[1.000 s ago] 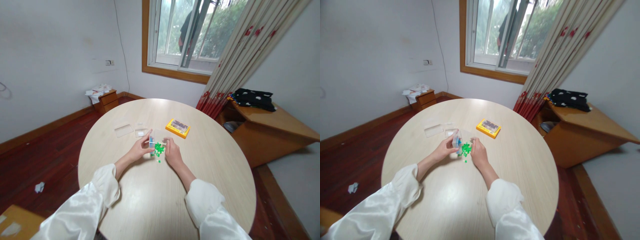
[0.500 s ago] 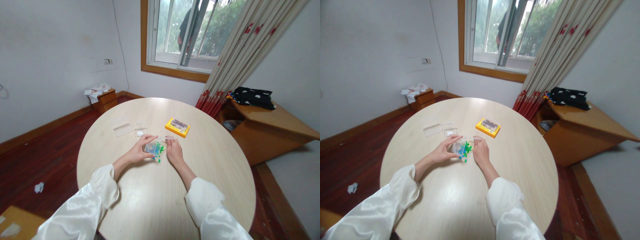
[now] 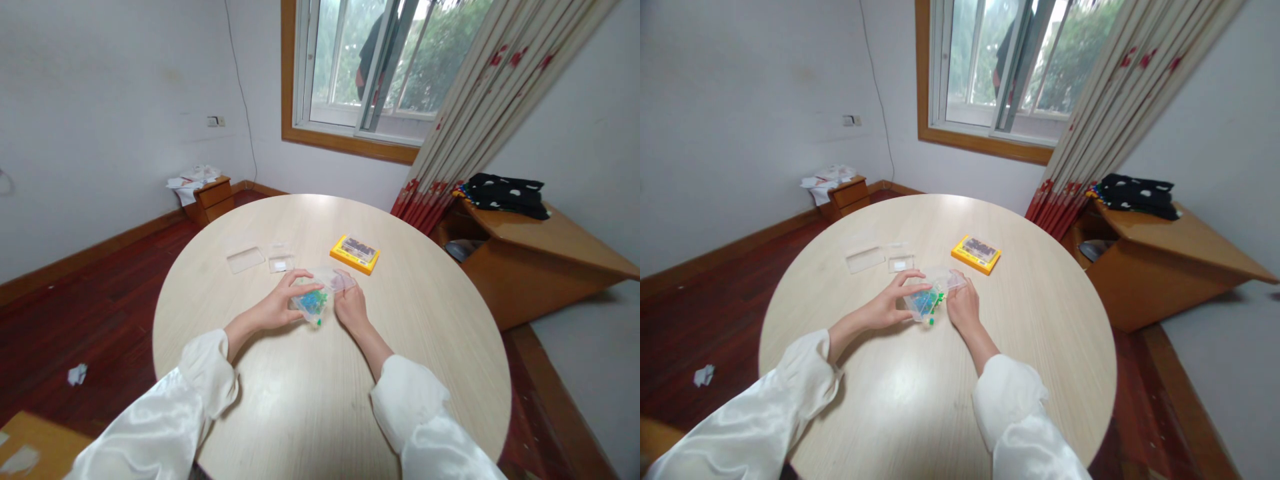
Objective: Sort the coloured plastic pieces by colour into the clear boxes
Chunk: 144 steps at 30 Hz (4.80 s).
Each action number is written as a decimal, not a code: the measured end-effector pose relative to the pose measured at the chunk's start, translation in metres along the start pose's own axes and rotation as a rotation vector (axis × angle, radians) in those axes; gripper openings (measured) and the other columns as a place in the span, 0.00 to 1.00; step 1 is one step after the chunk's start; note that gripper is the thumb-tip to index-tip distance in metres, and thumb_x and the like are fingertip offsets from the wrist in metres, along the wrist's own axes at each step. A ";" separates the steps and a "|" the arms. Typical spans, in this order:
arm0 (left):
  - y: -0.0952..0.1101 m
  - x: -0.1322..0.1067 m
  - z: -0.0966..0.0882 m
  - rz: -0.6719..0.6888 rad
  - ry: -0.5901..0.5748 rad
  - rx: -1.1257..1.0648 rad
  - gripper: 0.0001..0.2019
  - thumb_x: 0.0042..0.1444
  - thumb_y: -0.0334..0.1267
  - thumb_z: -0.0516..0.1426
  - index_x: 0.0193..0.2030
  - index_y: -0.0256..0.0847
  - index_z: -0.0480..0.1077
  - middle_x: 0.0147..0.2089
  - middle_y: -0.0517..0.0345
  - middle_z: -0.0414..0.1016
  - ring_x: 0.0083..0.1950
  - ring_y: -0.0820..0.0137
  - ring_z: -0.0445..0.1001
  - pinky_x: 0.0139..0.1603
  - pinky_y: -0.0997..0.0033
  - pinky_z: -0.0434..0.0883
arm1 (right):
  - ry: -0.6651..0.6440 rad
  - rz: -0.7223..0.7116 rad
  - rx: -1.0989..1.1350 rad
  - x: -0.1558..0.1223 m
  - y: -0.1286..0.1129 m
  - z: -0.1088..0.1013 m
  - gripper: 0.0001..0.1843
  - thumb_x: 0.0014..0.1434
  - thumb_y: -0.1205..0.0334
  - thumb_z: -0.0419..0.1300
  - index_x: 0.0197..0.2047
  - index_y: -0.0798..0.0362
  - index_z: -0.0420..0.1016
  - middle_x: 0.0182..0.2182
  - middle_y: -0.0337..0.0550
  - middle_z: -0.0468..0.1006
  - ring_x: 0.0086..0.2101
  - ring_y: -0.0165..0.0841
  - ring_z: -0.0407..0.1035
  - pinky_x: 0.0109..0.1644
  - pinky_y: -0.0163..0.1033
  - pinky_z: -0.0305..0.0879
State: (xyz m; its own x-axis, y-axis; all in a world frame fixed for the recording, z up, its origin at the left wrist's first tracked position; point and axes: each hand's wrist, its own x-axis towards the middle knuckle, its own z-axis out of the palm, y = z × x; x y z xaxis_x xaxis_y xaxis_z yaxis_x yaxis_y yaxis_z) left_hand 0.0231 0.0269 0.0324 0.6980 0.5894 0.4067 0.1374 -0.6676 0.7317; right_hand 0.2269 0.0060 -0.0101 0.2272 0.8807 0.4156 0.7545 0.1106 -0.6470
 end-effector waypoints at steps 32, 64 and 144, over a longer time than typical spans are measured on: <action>-0.019 0.008 0.008 -0.376 0.390 -0.883 0.35 0.41 0.35 0.66 0.56 0.47 0.57 0.56 0.48 0.67 0.58 0.62 0.66 0.59 0.56 0.60 | 0.070 -0.458 0.069 -0.007 -0.021 -0.001 0.10 0.62 0.61 0.53 0.34 0.53 0.74 0.28 0.44 0.76 0.29 0.33 0.66 0.35 0.38 0.63; -0.073 0.007 -0.024 -0.587 0.451 0.760 0.13 0.56 0.34 0.50 0.42 0.38 0.74 0.48 0.43 0.70 0.52 0.56 0.67 0.56 0.49 0.54 | 0.238 -0.123 -0.361 0.047 0.027 -0.008 0.22 0.60 0.64 0.47 0.57 0.54 0.66 0.55 0.53 0.67 0.55 0.42 0.57 0.57 0.50 0.51; -0.018 0.009 0.009 -0.349 0.296 -0.785 0.45 0.39 0.40 0.68 0.64 0.48 0.52 0.50 0.48 0.73 0.43 0.65 0.75 0.46 0.61 0.70 | 0.072 -0.116 0.122 -0.002 -0.021 -0.002 0.16 0.64 0.59 0.40 0.40 0.53 0.67 0.26 0.42 0.77 0.29 0.34 0.73 0.35 0.38 0.66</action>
State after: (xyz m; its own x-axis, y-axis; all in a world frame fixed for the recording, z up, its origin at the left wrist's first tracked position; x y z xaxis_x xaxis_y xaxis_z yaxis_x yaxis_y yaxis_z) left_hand 0.0334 0.0402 0.0175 0.4827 0.8651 0.1368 -0.2870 0.0086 0.9579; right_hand 0.2118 0.0005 0.0043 0.1895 0.8242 0.5336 0.6991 0.2684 -0.6627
